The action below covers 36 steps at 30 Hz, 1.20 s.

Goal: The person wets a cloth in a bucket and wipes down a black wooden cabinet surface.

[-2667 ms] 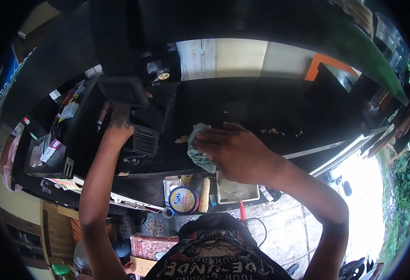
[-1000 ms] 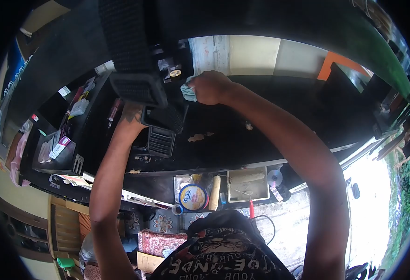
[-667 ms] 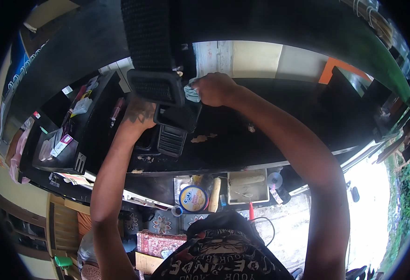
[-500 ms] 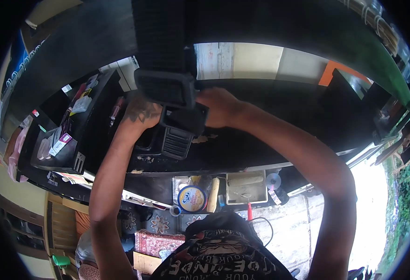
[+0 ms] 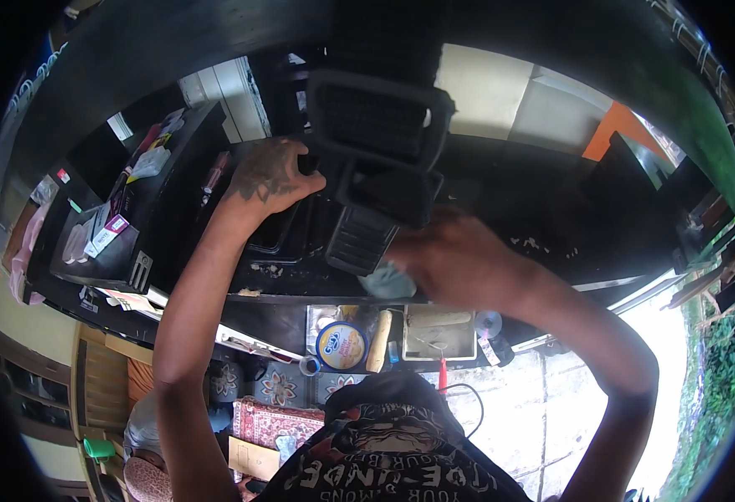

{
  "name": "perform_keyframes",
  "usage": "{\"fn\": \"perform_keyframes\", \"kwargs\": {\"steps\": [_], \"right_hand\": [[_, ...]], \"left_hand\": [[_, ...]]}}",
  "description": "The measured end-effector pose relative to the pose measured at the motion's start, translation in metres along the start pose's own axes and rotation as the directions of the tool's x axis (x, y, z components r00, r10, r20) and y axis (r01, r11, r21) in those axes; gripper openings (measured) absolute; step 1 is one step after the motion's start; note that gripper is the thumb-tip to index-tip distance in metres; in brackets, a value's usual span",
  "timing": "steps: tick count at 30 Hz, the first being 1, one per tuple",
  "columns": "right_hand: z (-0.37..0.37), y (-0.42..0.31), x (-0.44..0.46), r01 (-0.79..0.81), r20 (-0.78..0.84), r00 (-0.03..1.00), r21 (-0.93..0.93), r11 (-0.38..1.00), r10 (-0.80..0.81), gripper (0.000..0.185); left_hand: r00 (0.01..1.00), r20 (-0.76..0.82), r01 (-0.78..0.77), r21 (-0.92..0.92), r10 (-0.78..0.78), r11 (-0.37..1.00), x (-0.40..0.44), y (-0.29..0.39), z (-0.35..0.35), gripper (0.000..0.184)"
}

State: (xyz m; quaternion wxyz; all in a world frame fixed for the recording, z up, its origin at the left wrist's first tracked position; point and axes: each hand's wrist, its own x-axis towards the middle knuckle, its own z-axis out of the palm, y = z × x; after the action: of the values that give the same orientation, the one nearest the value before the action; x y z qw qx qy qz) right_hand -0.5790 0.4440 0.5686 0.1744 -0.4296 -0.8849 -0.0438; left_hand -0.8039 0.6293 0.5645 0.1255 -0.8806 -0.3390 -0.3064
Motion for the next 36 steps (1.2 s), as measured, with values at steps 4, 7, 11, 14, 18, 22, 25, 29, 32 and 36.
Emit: {"fn": "perform_keyframes", "kwargs": {"steps": [4,7,11,14,18,22,25,29,32,36], "right_hand": [[0.010,0.008,-0.009,-0.079,0.008,0.997,-0.065,0.995,0.079,0.039],[0.019,-0.009,-0.017,-0.011,-0.072,0.997,-0.042,0.999,0.008,0.043],[0.003,0.018,-0.024,-0.131,-0.070,0.990,-0.123,0.984,0.123,0.034],[0.010,0.085,-0.003,-0.298,-0.051,0.954,-0.286,0.911,0.296,0.033],[0.017,0.132,0.066,-0.465,0.120,0.841,-0.338,0.818,0.528,0.035],[0.036,0.115,0.100,-0.413,0.059,0.898,-0.236,0.880,0.437,0.036],[0.043,0.068,0.085,-0.255,0.099,0.959,-0.099,0.962,0.264,0.034],[0.042,0.020,0.038,-0.097,0.031,0.995,-0.034,0.995,0.098,0.034],[0.026,0.015,0.006,-0.080,-0.052,0.995,0.022,0.997,0.081,0.033],[0.016,0.011,0.005,-0.194,0.072,0.979,0.005,0.981,0.193,0.033]], "left_hand": [[0.955,0.279,0.112,-0.034,-0.098,0.993,0.015,0.002,-0.007,0.042],[0.938,0.343,0.085,-0.065,-0.058,0.994,0.015,-0.010,0.001,0.052],[0.991,0.084,-0.101,-0.039,0.104,0.994,0.002,-0.027,0.019,0.051],[0.936,-0.149,-0.298,0.151,0.320,0.943,0.000,-0.042,0.038,0.049],[0.966,-0.092,-0.231,0.102,0.241,0.968,-0.008,-0.064,0.053,0.046],[0.965,-0.015,-0.261,-0.042,0.260,0.964,0.000,-0.057,0.043,0.043],[0.974,0.040,-0.221,-0.045,0.223,0.974,0.000,-0.047,0.035,0.043],[0.984,0.159,0.134,-0.353,-0.082,0.926,0.001,-0.051,0.041,0.048],[0.989,0.033,-0.138,-0.131,0.144,0.982,-0.006,-0.074,0.053,0.051],[0.996,0.084,-0.025,-0.175,0.040,0.984,-0.004,-0.053,0.035,0.051]]}}
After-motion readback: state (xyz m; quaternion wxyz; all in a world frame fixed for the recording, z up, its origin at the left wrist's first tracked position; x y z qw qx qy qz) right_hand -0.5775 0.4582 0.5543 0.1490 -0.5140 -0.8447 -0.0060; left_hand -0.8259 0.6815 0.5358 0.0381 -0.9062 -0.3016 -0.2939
